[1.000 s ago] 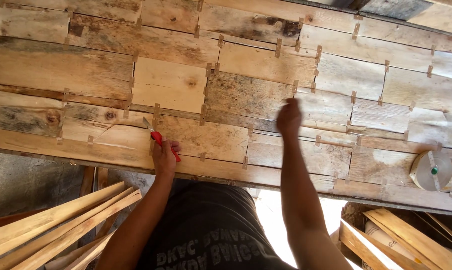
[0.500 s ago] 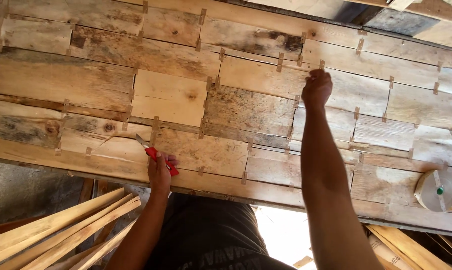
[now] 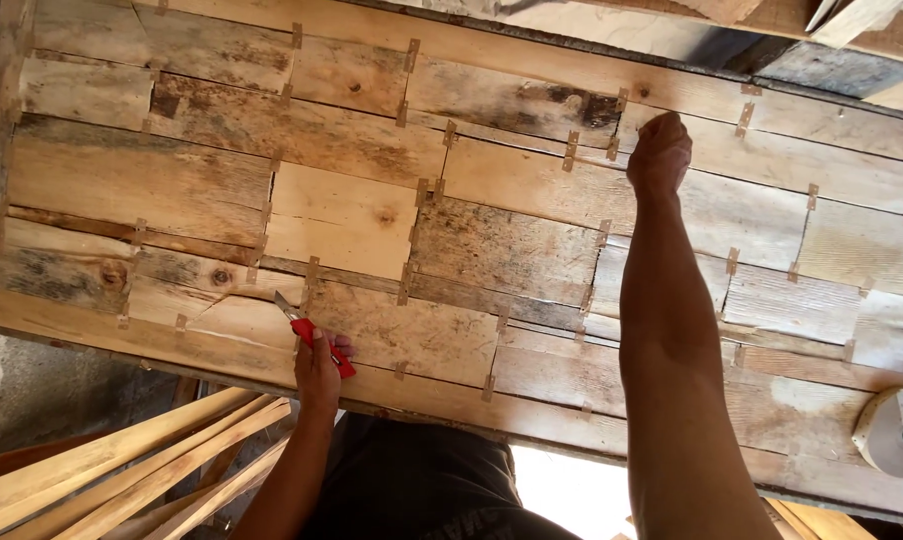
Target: Trimming and fitting thin wooden strips on a panel using a utility knife.
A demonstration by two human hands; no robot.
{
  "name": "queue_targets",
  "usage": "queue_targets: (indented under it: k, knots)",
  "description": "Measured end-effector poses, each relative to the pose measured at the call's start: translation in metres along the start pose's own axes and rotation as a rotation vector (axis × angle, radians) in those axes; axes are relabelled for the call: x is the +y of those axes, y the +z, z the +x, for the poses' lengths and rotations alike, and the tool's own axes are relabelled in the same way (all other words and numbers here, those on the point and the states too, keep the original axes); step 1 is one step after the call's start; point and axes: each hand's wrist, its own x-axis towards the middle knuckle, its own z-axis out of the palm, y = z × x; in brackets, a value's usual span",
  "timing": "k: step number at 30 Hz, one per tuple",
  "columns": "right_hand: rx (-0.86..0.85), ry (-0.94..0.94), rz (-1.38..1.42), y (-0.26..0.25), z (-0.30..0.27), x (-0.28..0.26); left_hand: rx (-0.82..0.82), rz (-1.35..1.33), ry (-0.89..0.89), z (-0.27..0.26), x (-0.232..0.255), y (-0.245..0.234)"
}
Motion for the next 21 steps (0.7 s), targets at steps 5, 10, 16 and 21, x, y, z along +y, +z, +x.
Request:
queue_targets:
  k: [5,10,16,21]
  knots:
    - [-0.033,-0.069,-0.146,0.027,0.027,0.004,0.008,0.019,-0.024,0.001,0.004,0.001]
    - [-0.231,0.045,-0.210,0.016,-0.002,-0.037,0.012,-0.001,-0.021,0.003,-0.002,0.002]
    - [-1.085,-0.315,0.531,-0.033,-0.086,-0.104,0.040,-0.003,-0.019,0.002,0.007,0.005]
    - [-0.033,-0.364,-0.225,0.002,-0.036,-0.027,0.040,0.038,-0.049,-0.001,0.018,0.009]
